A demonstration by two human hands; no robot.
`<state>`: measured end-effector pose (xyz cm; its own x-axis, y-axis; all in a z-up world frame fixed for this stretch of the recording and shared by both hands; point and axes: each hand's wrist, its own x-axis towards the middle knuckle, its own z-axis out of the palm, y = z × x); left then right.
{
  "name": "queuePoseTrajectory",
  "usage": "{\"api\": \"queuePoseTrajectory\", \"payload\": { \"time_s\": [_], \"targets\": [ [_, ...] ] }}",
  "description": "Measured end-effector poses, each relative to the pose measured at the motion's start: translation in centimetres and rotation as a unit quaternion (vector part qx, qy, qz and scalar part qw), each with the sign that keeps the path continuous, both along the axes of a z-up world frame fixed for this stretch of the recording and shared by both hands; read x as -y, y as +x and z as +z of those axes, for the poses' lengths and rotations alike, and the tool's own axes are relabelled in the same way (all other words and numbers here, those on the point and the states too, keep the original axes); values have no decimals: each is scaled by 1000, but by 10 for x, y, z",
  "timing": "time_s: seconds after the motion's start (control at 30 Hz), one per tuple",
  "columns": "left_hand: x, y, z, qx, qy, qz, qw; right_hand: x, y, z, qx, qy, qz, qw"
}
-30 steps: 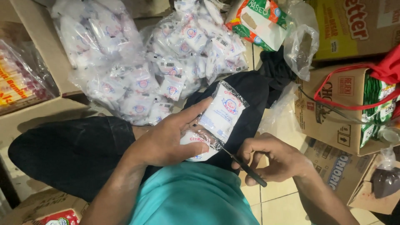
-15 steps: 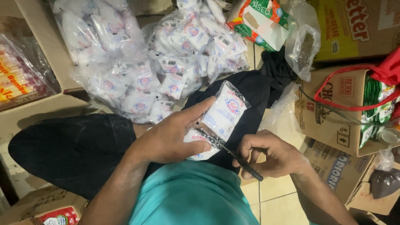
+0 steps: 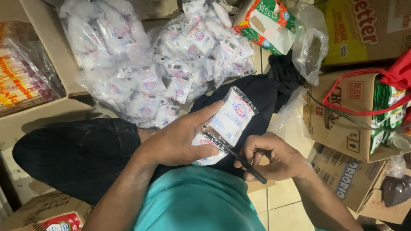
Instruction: Cutting individual condiment packets from a strip using scissors and organizing them into piles on the floor.
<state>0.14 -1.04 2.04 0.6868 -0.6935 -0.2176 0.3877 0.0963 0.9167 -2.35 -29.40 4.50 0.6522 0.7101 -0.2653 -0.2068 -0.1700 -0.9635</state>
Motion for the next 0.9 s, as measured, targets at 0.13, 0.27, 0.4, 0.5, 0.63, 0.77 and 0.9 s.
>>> {"api": "queuePoseTrajectory", "payload": {
  "time_s": [0.13, 0.27, 0.4, 0.5, 0.63, 0.77, 0.9],
  "targets": [
    [-1, 0, -2, 4, 1, 3, 1000, 3, -4, -5, -34, 18, -11, 999],
    [2, 1, -1, 0, -8, -6, 1000, 5, -4, -6, -45, 17, -9, 999],
    [9, 4, 4, 72, 95, -48, 992, 3, -4, -7, -45, -7, -6, 999],
    [10, 3, 5, 37, 99, -45, 993, 1, -6, -7, -35, -12, -18, 999],
    [9, 2, 3, 50, 78, -45, 995, 0, -10, -9, -76, 6, -35, 996],
    [15, 2, 4, 16, 41, -40, 998, -4, -9, -7, -37, -13, -36, 999],
    [17, -1, -5, -6, -16, -26, 1000, -6, -7, -7, -44, -24, -54, 997]
  ]
}}
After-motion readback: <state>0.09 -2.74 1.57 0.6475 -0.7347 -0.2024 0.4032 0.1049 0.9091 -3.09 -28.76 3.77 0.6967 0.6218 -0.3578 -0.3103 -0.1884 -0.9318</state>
